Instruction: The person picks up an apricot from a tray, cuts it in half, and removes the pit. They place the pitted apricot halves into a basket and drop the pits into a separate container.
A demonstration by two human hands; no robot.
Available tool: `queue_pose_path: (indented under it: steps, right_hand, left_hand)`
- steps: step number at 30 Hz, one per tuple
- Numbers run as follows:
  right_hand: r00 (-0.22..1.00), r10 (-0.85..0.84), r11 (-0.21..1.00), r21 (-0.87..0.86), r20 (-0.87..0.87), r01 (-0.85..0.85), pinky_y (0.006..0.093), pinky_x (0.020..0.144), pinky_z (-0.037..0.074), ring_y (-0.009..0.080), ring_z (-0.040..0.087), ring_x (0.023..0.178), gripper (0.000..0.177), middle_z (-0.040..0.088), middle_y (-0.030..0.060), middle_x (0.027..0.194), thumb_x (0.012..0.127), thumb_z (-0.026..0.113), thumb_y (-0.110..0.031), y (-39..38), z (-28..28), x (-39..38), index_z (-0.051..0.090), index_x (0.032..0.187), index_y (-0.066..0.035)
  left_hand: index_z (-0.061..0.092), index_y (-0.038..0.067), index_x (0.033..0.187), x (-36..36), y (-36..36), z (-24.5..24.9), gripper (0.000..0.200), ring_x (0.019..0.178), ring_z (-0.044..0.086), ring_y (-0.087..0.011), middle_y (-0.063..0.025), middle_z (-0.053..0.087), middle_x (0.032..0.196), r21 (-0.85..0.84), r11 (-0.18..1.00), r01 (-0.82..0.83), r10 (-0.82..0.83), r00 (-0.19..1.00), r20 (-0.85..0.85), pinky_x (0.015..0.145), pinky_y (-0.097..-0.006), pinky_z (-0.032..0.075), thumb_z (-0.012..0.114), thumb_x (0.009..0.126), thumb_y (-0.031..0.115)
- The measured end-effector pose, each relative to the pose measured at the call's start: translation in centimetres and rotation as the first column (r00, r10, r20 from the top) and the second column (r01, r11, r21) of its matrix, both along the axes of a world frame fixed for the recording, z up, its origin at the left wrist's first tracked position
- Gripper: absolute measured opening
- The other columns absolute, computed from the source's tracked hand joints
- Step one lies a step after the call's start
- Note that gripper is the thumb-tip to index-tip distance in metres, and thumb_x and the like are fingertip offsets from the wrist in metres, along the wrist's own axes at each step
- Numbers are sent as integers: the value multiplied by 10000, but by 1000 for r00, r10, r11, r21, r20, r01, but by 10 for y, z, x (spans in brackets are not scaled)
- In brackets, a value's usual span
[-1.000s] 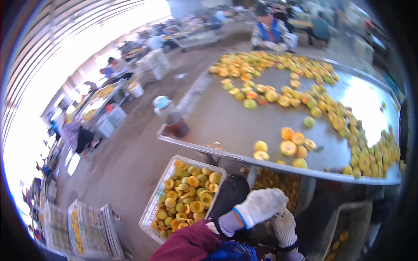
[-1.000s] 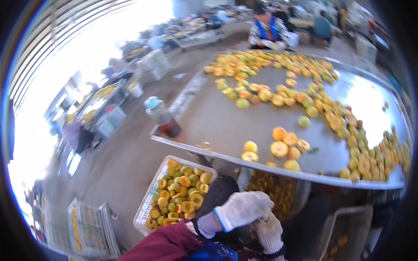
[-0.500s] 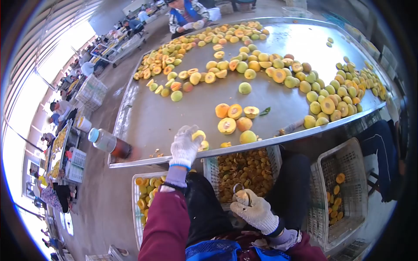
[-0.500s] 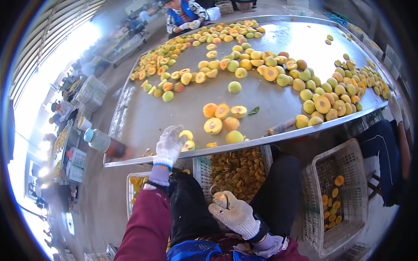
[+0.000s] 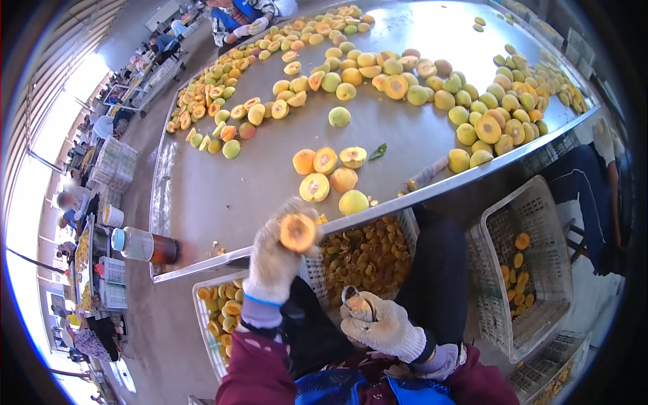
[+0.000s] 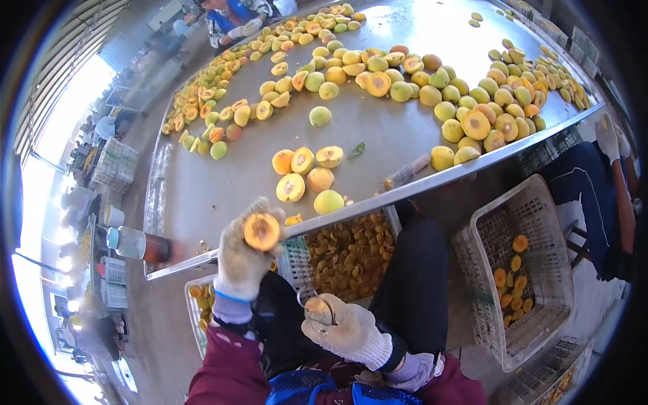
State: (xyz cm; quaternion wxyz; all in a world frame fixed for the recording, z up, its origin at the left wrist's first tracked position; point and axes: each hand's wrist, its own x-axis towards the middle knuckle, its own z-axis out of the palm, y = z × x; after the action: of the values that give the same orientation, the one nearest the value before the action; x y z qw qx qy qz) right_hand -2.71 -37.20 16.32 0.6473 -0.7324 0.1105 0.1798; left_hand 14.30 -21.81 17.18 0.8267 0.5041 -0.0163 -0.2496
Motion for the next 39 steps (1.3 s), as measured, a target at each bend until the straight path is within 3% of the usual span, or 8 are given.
queue_pose_path:
  steps: [6, 14, 21, 23, 30, 32, 36, 39]
  right_hand:
    - [1000, -14, 996, -89, -19, 12, 446, 715, 519, 378, 664, 806, 394, 674, 164, 820, 831, 637, -447, 0, 1, -3, 574, 1095, -162]
    - [964, -71, 942, -302, 255, 149, 443, 623, 521, 347, 664, 696, 342, 667, 126, 748, 849, 627, -429, 5, -10, -10, 571, 1033, -147]
    - [979, -67, 952, -281, 191, 120, 448, 631, 526, 350, 666, 706, 285, 671, 136, 756, 860, 629, -388, 2, -7, -13, 588, 1010, -149]
    - [964, -80, 974, -188, 252, 129, 429, 618, 527, 347, 668, 694, 275, 662, 144, 727, 862, 633, -379, 3, -11, -17, 598, 1008, -148]
    - [985, 99, 943, 330, -143, -46, 295, 521, 490, 157, 626, 547, 258, 631, 30, 649, 885, 652, -354, -14, -3, -9, 608, 991, -124]
    - [932, 232, 819, 573, -278, -32, 232, 434, 420, 81, 542, 488, 193, 587, -11, 622, 902, 652, -311, -21, 1, -9, 614, 955, -130]
    - [896, 299, 692, 721, -330, 34, 213, 367, 349, 74, 479, 439, 150, 547, -7, 593, 913, 640, -267, -26, 0, -12, 612, 911, -119]
    - [890, 394, 515, 857, -228, -8, 219, 345, 320, 71, 449, 417, 150, 536, 9, 584, 912, 633, -236, -31, -4, -14, 605, 885, -92]
  left_hand:
    - [513, 6, 1303, -65, -12, -6, 656, 925, 644, -216, -140, 651, 1094, 115, 990, 82, -66, 988, -138, 756, -319, 527, 481, 949, 558]
    - [527, -20, 1282, -96, -24, -2, 624, 990, 620, -224, -147, 639, 1124, 140, 983, 122, -122, 992, -4, 891, -350, 499, 484, 966, 517]
    - [525, -22, 1274, -116, -40, 0, 588, 994, 620, -219, -144, 635, 1137, 194, 980, -36, 10, 991, 131, 880, -349, 504, 459, 989, 487]
    - [511, -20, 1289, -118, -42, -2, 588, 966, 633, -203, -124, 632, 1146, 221, 970, -98, 15, 937, 349, 855, -336, 511, 424, 1001, 485]
    - [574, -27, 1212, -107, -42, 17, 486, 933, 646, -195, -117, 650, 1102, 352, 935, 31, -119, 966, 231, 825, -312, 509, 464, 1009, 400]
    - [628, -29, 1124, -107, -43, 13, 393, 898, 652, -188, -118, 666, 1048, 472, 872, -126, -193, 798, 571, 798, -303, 510, 487, 1007, 319]
    - [655, -11, 1037, -97, -45, 33, 446, 779, 650, -170, -84, 687, 893, 616, 786, 47, -352, 854, 384, 714, -282, 502, 456, 1003, 387]
    - [660, -7, 997, -94, -43, 31, 317, 777, 683, -250, -141, 688, 906, 618, 773, -140, -441, 581, 684, 696, -334, 530, 524, 962, 277]
